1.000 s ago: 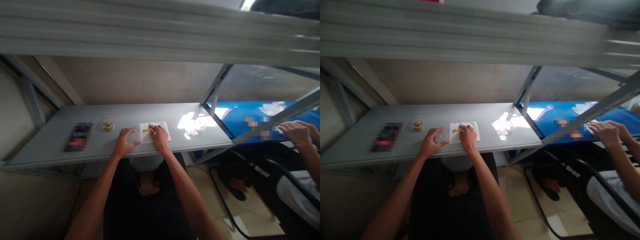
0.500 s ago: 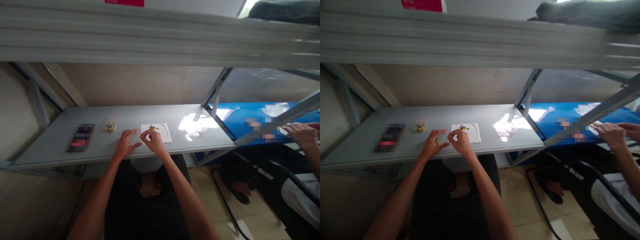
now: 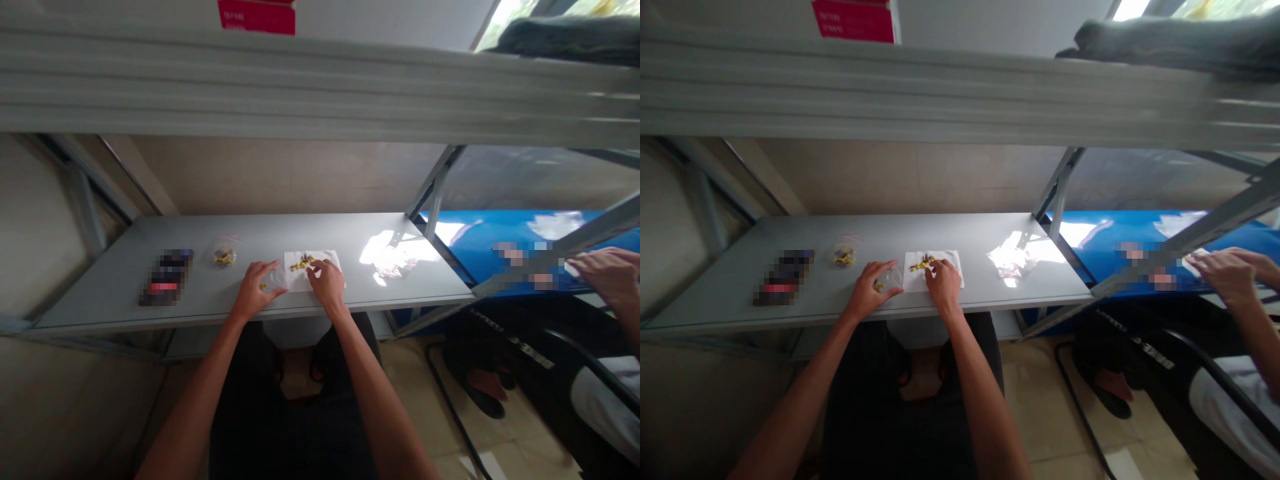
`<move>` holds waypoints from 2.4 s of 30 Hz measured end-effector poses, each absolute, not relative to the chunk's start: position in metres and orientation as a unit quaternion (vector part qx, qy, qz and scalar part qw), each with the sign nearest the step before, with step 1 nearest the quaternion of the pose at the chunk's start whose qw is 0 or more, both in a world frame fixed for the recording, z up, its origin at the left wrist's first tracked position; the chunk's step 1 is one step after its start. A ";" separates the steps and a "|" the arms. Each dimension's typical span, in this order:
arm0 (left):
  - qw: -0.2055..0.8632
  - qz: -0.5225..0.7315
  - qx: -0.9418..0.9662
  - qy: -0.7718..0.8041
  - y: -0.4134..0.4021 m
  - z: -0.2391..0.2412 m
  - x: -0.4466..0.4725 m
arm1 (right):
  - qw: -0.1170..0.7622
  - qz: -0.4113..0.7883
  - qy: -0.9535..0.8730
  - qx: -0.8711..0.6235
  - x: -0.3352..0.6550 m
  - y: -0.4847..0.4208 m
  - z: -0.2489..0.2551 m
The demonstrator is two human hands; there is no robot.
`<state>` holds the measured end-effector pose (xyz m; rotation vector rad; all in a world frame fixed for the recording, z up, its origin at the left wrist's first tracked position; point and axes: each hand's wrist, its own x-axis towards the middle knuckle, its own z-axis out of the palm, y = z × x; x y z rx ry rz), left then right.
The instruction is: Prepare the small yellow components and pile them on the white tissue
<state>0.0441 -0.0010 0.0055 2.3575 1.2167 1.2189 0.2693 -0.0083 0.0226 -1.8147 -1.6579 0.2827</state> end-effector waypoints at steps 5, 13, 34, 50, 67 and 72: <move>0.124 0.408 0.794 0.433 -0.003 0.005 0.045 | 0.270 0.081 -0.641 -0.714 0.263 -0.004 0.020; 0.134 0.411 0.789 0.437 -0.004 0.008 0.046 | 0.279 0.062 -0.656 -0.699 0.265 -0.006 0.010; 0.161 0.416 0.790 0.420 -0.003 0.006 0.044 | 0.482 0.274 -0.672 -0.491 0.227 -0.017 0.017; 0.418 0.504 0.595 0.467 -0.016 0.023 0.062 | 0.501 0.415 -0.647 -0.396 0.252 -0.013 0.032; 0.433 0.506 0.606 0.435 -0.004 0.005 0.085 | 0.494 0.454 -0.630 -0.391 0.266 -0.006 0.011; 0.430 0.511 0.602 0.437 -0.005 0.004 0.083 | 0.497 0.439 -0.630 -0.404 0.263 -0.006 0.010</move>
